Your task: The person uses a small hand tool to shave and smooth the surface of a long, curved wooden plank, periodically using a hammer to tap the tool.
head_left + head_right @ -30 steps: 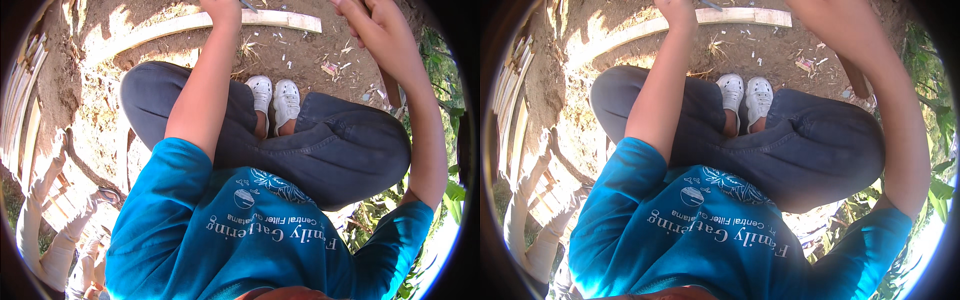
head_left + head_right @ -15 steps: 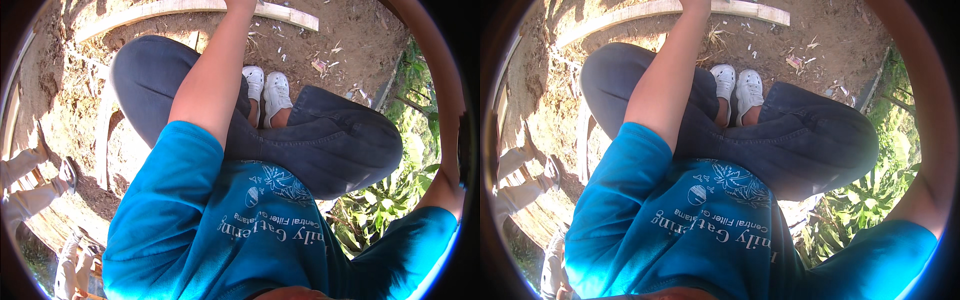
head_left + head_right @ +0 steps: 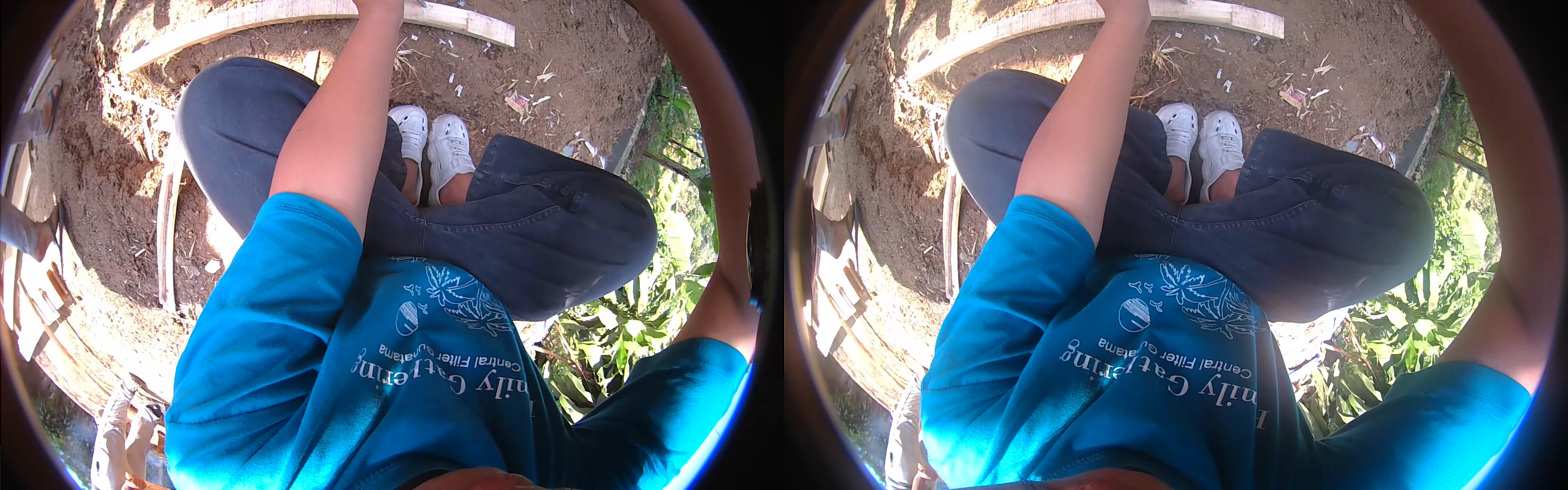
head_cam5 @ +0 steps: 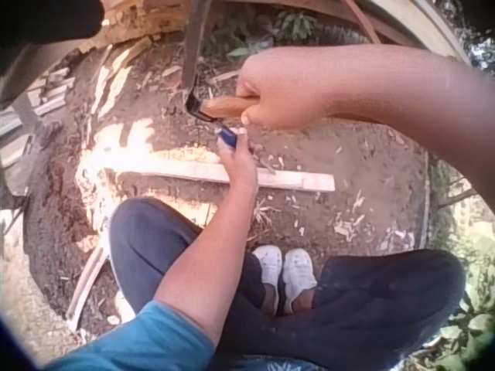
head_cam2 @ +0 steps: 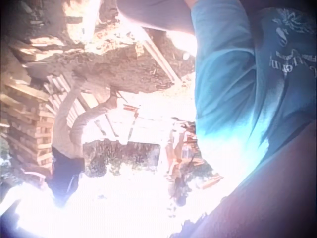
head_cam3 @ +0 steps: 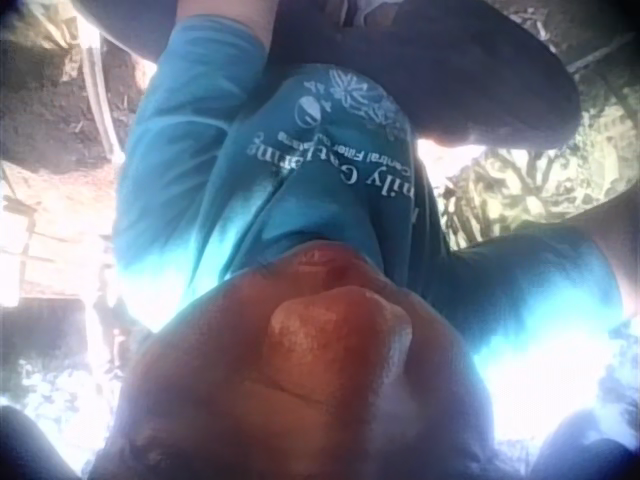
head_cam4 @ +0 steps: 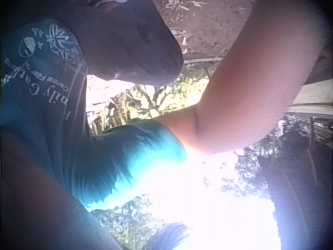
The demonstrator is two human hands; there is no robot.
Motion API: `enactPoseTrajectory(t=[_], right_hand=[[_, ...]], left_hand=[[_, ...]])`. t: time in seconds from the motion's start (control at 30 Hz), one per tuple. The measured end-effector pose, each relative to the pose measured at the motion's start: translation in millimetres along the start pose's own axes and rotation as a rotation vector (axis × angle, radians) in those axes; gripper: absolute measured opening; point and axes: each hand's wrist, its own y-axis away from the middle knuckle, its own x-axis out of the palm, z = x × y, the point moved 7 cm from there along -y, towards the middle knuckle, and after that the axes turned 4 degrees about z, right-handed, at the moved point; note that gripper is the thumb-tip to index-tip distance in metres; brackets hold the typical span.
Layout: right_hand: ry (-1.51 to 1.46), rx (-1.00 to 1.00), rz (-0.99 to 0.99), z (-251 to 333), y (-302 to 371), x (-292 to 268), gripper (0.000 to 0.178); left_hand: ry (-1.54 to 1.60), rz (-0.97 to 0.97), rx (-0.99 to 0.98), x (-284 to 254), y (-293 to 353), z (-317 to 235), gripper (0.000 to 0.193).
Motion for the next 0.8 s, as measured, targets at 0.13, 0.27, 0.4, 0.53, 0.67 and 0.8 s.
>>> enactPoseTrajectory(t=[0.13, 0.27, 0.4, 0.53, 0.67, 0.8], right_hand=[[-0.016, -0.068, -0.187, -3, -12, 5, 0.025], [0.011, -0.096, -0.233, -6, -16, 13, 0.027], [0.014, -0.122, -0.335, -8, -25, 17, 0.027], [-0.02, -0.031, -0.088, -31, -15, 38, 0.028], [-0.228, 0.121, -0.236, -34, 1, 51, 0.033], [-0.436, 0.277, -0.547, -53, 73, 49, 0.043]], left_hand=[[0.033, 0.029, 0.057, -1, -6, 11, 0.017], [0.134, 0.024, 0.02, -6, -8, 15, 0.018], [0.195, 0.025, 0.022, -10, -12, 16, 0.019], [0.209, 0.021, 0.04, -3, -4, 9, 0.021], [0.037, 0.143, 0.076, -5, -7, -5, 0.028], [-0.219, 0.653, 0.412, 103, 54, -69, 0.033]])
